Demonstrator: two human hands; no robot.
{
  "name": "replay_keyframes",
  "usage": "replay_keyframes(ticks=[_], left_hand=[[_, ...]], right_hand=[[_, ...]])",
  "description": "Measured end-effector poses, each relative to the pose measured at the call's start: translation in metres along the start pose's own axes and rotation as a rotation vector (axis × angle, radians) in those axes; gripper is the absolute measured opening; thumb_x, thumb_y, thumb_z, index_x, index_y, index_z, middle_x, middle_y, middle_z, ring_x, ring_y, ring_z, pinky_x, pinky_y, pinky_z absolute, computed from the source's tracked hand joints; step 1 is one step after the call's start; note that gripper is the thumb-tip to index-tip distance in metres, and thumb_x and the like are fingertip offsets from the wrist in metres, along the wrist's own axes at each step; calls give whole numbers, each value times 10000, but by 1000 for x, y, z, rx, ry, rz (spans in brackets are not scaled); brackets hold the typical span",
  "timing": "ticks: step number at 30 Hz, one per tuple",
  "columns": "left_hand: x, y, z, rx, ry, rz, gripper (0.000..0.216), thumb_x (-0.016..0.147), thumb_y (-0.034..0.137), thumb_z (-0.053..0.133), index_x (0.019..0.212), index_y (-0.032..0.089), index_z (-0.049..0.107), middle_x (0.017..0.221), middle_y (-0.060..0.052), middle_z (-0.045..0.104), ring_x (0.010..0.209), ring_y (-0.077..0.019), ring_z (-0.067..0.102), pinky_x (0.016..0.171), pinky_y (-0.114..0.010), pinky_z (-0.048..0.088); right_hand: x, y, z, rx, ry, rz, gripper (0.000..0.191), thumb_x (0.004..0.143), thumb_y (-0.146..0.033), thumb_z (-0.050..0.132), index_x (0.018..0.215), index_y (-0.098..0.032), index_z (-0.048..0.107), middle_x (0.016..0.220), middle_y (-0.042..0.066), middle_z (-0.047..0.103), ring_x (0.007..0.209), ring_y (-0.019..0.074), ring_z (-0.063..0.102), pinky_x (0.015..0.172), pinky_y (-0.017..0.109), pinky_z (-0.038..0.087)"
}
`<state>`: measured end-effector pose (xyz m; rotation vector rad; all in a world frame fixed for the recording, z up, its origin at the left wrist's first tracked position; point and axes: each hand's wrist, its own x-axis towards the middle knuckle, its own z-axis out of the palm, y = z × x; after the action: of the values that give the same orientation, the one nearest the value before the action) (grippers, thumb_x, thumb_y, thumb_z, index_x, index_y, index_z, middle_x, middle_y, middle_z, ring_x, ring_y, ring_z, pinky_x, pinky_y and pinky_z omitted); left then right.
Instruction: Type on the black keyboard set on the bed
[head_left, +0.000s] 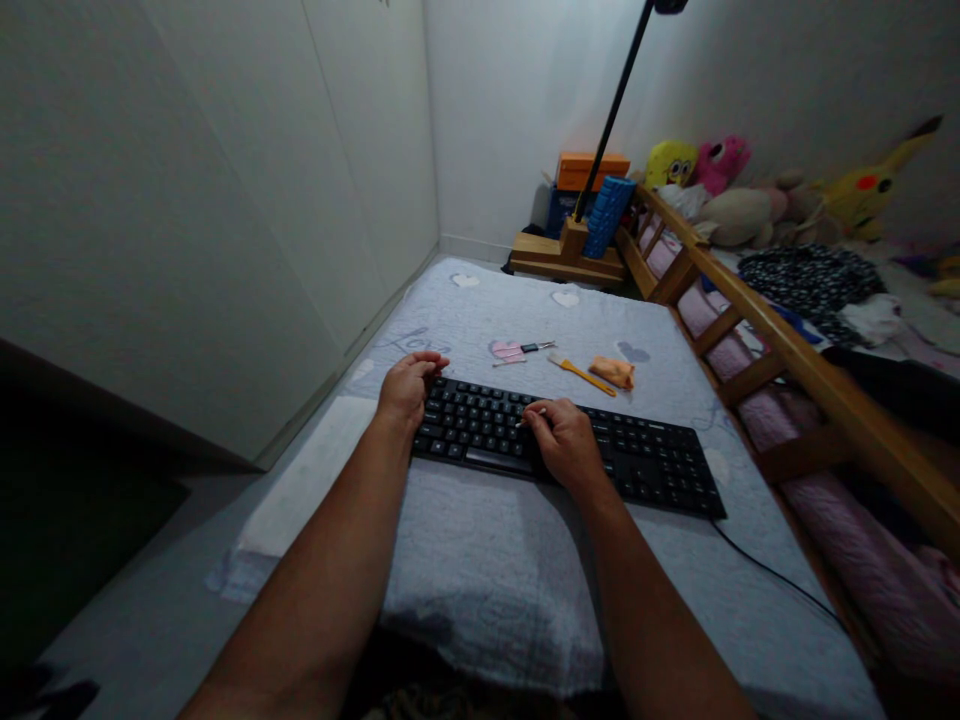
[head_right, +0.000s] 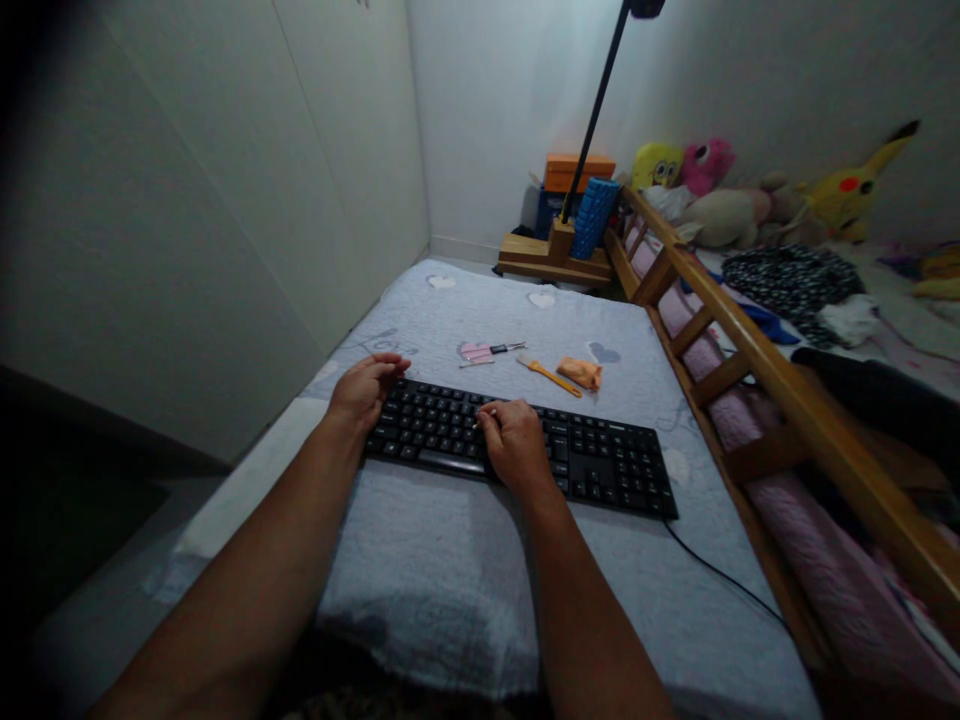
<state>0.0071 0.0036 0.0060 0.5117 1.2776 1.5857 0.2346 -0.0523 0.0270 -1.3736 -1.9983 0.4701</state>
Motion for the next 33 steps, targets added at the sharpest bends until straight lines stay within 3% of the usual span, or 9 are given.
replay_keyframes(ticks=[33], left_hand=[[0, 0, 0, 0, 2, 4, 151, 590, 79, 546, 713, 155, 592, 698, -31, 662, 710, -133, 605, 736, -273, 454]], right_hand=[[0, 1, 0, 2, -24, -20, 181, 854, -214, 495, 790, -188, 662, 806, 57, 668, 823, 199, 581, 775, 318, 412]])
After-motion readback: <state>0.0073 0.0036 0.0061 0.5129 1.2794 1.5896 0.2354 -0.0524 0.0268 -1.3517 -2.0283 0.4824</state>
